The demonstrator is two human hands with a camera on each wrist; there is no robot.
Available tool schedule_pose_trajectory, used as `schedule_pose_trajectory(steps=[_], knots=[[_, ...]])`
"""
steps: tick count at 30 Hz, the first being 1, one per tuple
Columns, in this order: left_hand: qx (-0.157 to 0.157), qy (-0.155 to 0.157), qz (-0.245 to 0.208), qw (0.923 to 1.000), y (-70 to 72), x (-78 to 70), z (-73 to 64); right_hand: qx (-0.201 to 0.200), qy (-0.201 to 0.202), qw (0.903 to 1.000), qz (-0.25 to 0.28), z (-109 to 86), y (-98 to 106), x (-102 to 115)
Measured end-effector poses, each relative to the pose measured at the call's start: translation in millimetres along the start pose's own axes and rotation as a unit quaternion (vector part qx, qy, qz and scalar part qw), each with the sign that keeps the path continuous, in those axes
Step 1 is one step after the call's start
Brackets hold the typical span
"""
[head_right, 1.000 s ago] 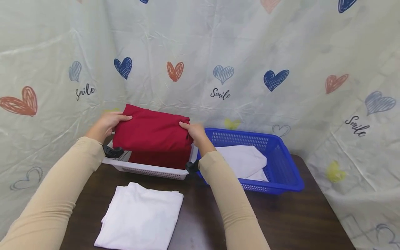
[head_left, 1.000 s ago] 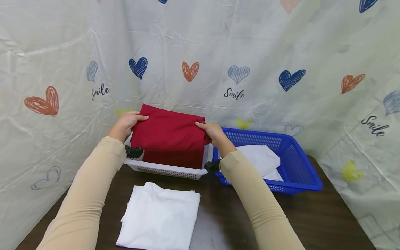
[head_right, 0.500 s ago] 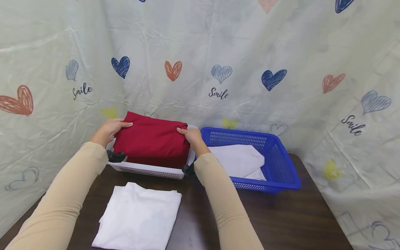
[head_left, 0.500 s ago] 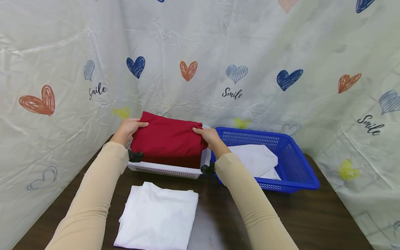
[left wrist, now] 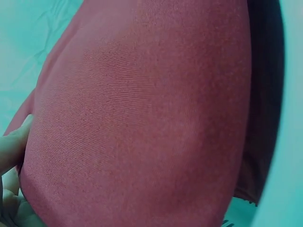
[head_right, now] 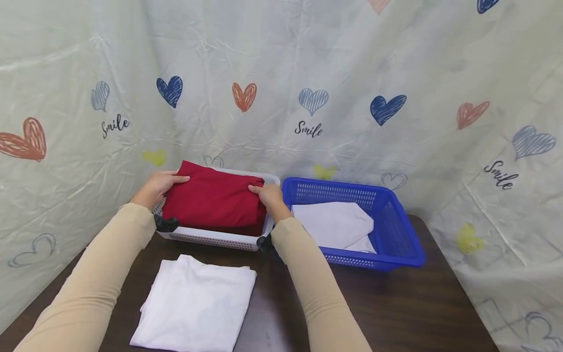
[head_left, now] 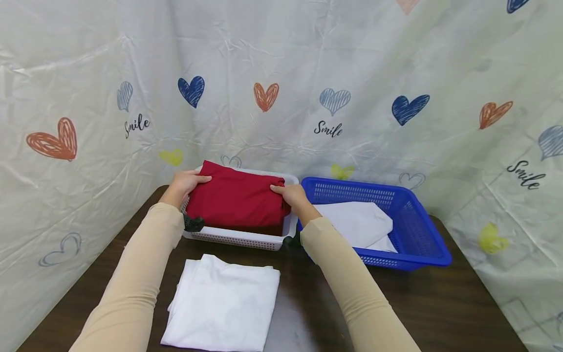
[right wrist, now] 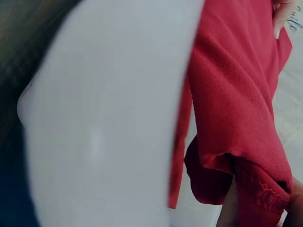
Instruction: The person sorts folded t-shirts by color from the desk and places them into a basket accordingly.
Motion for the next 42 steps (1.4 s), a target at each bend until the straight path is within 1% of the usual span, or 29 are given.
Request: schedule_pose_trajectory(steps=[3, 7, 9, 14, 20, 25, 28, 31, 34, 39, 40, 42], knots=[[0.005, 0.001, -0.001, 1.0, -2.4, 4.8, 0.6, -0.002, 0.003, 1.0, -0.005, 0.3, -2, -2], [0.013, 0.01, 0.0, 0.9999, -4.4, 12.6, 2.4, -0.001, 0.004, 1.0, -0.007, 1.3, -5, -5], [0.014, 0.008, 0.004, 0.9999, -5.0, 15.1, 3.4, -0.002, 0.006, 0.9999, -0.012, 1.6, -6, -6], [0.012, -0.003, 0.006, 0.9999, -7.4, 18.3, 4.3, -0.005, 0.011, 0.9997, -0.022, 3.8, -5, -7], [0.018, 0.004, -0.008, 0.9998, -13.7, 23.7, 1.5, -0.003, 0.018, 0.999, -0.041, 6.4, -5, -9], [0.011, 0.007, -0.011, 0.9999, -15.4, 31.3, 2.2, 0.003, 0.022, 0.9984, -0.052, 5.1, -6, -10], [0.007, 0.012, -0.008, 0.9999, -16.3, 35.9, 3.0, 0.002, 0.025, 0.9971, -0.072, 4.6, -7, -10], [0.005, 0.018, -0.015, 0.9997, -17.6, 39.3, 4.6, -0.004, 0.021, 0.9954, -0.093, 4.7, -7, -11], [0.002, 0.018, -0.018, 0.9997, -18.8, 40.1, 5.8, -0.011, 0.028, 0.992, -0.123, 5.3, -7, -10], [-0.004, 0.018, -0.011, 0.9998, -21.0, 40.9, 5.0, -0.018, 0.069, 0.9769, -0.202, 5.0, -7, -9], [-0.005, 0.02, -0.009, 0.9997, -21.2, 41.4, 5.0, -0.017, 0.075, 0.9739, -0.214, 4.8, -8, -9], [-0.005, 0.023, -0.007, 0.9997, -21.3, 42.2, 5.5, -0.012, 0.079, 0.9715, -0.223, 4.8, -9, -8]])
Point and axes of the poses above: each hand's wrist, its own z-axis towards the middle knuckle, its own y-axis out of the back of the hand, x = y × z, the point moved 5 cm from there along z, towards the middle knuckle, and after that the axes turned 2 degrees about -y, right-handed, at the moved point
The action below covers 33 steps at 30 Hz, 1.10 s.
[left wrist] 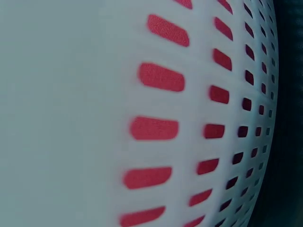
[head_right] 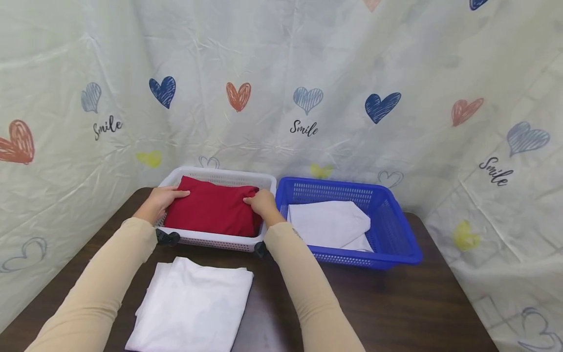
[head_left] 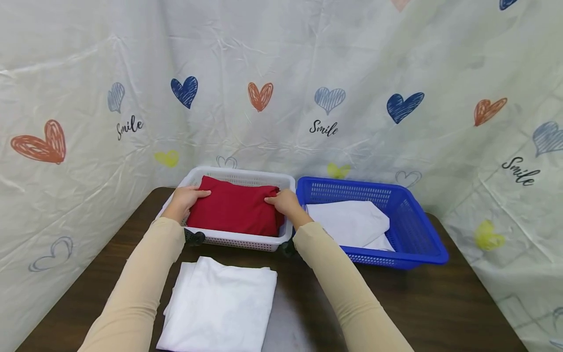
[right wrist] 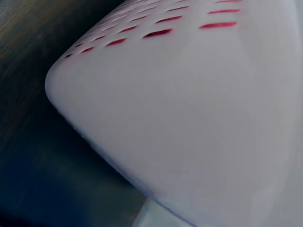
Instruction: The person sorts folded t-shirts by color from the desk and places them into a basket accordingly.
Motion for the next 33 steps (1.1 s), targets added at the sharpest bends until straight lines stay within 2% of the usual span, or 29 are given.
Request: schedule_pose_trajectory(steps=[7, 14, 26, 33], knots=[[0.004, 0.002, 0.009, 0.9999, 0.1, 2.0, 3.3, 0.015, 0.01, 0.9989, -0.043, 3.3, -1.1, 2.5], [0.001, 0.0, 0.023, 0.9997, 1.1, 3.8, 3.1, 0.019, 0.032, 0.9939, -0.104, 6.8, -3.9, 5.1], [-0.01, -0.007, 0.015, 0.9998, -3.5, 8.6, 5.8, 0.025, 0.035, 0.994, -0.1, 3.1, -3.9, 6.2], [0.001, -0.012, 0.011, 0.9999, -3.9, 10.2, 6.9, 0.03, 0.03, 0.9925, -0.115, 1.7, -4.9, 8.5]])
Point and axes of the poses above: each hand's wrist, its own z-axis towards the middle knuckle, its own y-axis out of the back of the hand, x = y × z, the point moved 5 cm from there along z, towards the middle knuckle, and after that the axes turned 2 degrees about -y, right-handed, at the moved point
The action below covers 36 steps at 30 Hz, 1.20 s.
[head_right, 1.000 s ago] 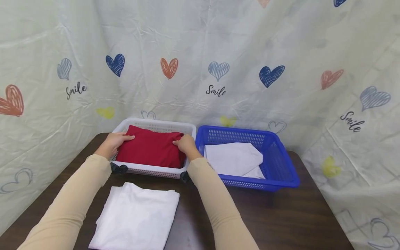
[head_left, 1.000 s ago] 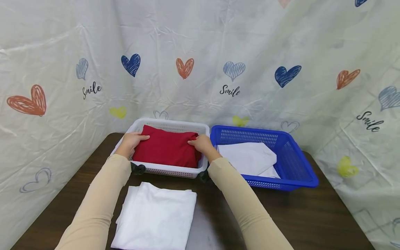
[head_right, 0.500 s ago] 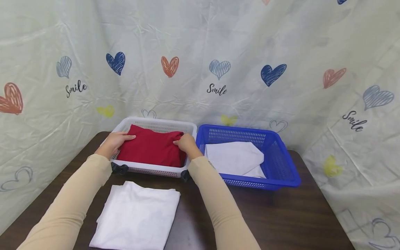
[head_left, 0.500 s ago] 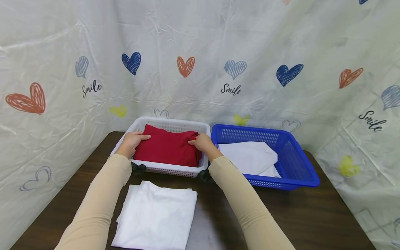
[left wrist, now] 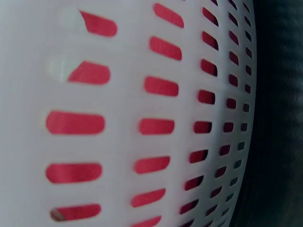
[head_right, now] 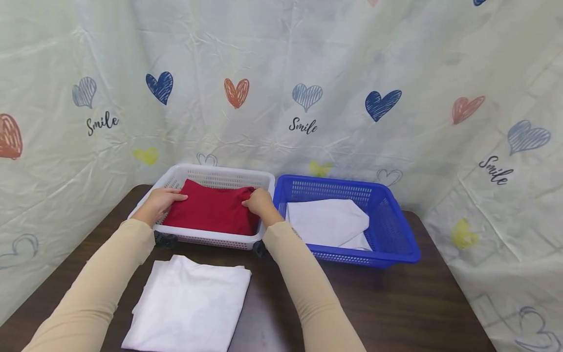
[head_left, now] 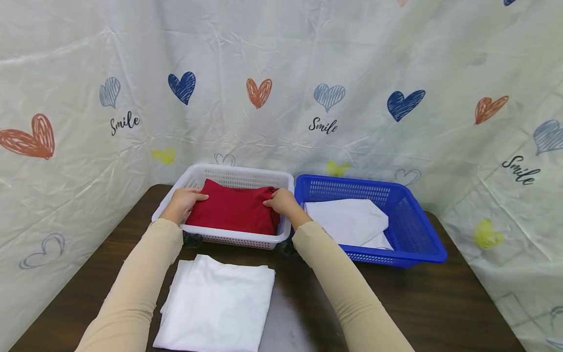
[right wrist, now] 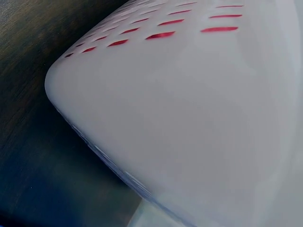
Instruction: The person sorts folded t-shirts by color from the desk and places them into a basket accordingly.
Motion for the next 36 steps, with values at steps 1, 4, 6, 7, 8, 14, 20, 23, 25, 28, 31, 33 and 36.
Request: schedule_pose_trajectory(steps=[1, 4, 6, 7, 8, 14, 20, 23, 25, 28, 31, 33, 36], knots=[[0.001, 0.0, -0.001, 1.0, 0.1, -0.1, -0.8, 0.0, 0.0, 1.0, 0.0, -0.4, 0, 0], [0.003, -0.004, 0.003, 1.0, 1.1, -1.4, -3.5, -0.002, 0.003, 1.0, 0.004, -1.2, 0, 0], [0.004, -0.007, 0.007, 0.9999, 2.1, -2.4, -4.9, -0.003, 0.004, 1.0, 0.007, -1.3, 1, 0], [0.004, -0.01, 0.009, 0.9999, 2.6, -2.8, -5.7, -0.004, 0.003, 1.0, 0.008, -1.4, 1, 0], [0.005, -0.013, 0.011, 0.9998, 3.2, -3.1, -6.1, -0.004, 0.002, 0.9999, 0.011, -1.5, 1, -1], [0.001, -0.016, 0.01, 0.9998, 5.4, -1.9, -8.3, -0.002, 0.004, 0.9998, 0.019, -4.5, 0, -1], [0.004, -0.022, 0.015, 0.9996, 9.1, 1.4, -6.6, -0.006, 0.011, 0.9991, 0.041, -9.7, 0, -1], [-0.001, -0.019, 0.008, 0.9998, 13.1, 4.4, -5.6, 0.001, 0.001, 0.9964, 0.085, -14.9, -1, -3], [-0.003, -0.017, -0.004, 0.9998, 16.1, 5.5, -6.4, 0.005, -0.008, 0.9924, 0.122, -19.2, -1, -6], [-0.004, -0.009, -0.031, 0.9995, 19.0, 6.3, -8.2, 0.003, -0.022, 0.9843, 0.175, -24.1, 0, -9], [-0.004, -0.002, -0.044, 0.999, 20.0, 6.2, -11.0, -0.003, -0.027, 0.979, 0.202, -26.8, 0, -11], [-0.006, 0.001, -0.044, 0.999, 20.7, 5.8, -11.8, -0.004, -0.03, 0.976, 0.216, -28.1, 1, -12], [-0.004, -0.008, -0.037, 0.9993, 21.2, 3.4, -12.0, -0.005, -0.036, 0.9713, 0.235, -28.8, 3, -14]])
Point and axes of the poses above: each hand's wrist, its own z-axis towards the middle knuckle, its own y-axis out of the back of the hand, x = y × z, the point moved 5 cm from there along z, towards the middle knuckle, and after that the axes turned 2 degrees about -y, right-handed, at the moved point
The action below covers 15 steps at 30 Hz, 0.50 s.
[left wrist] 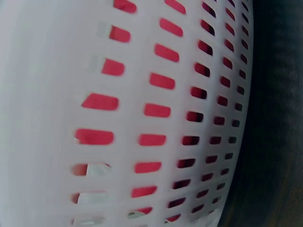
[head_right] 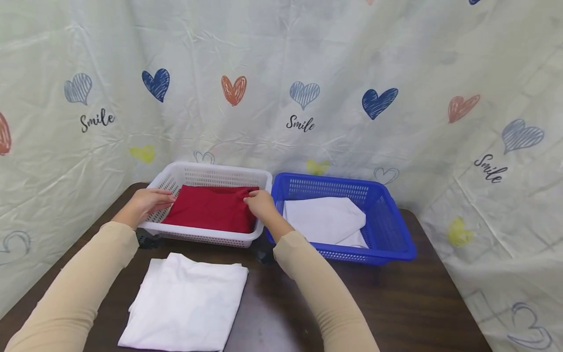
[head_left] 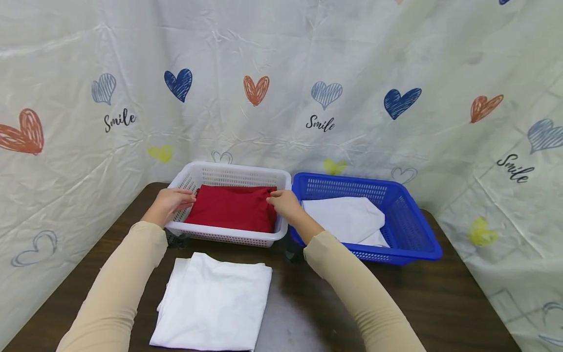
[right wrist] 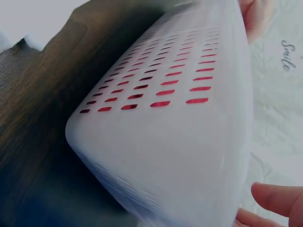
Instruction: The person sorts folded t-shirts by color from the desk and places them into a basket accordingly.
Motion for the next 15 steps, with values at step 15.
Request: schedule_pose_trajectory(steps=[15], knots=[[0.056, -0.041, -0.106, 0.9919, 21.1, -8.2, -9.4, 0.001, 0.0, 0.9858, 0.168, -23.8, 18, -9]])
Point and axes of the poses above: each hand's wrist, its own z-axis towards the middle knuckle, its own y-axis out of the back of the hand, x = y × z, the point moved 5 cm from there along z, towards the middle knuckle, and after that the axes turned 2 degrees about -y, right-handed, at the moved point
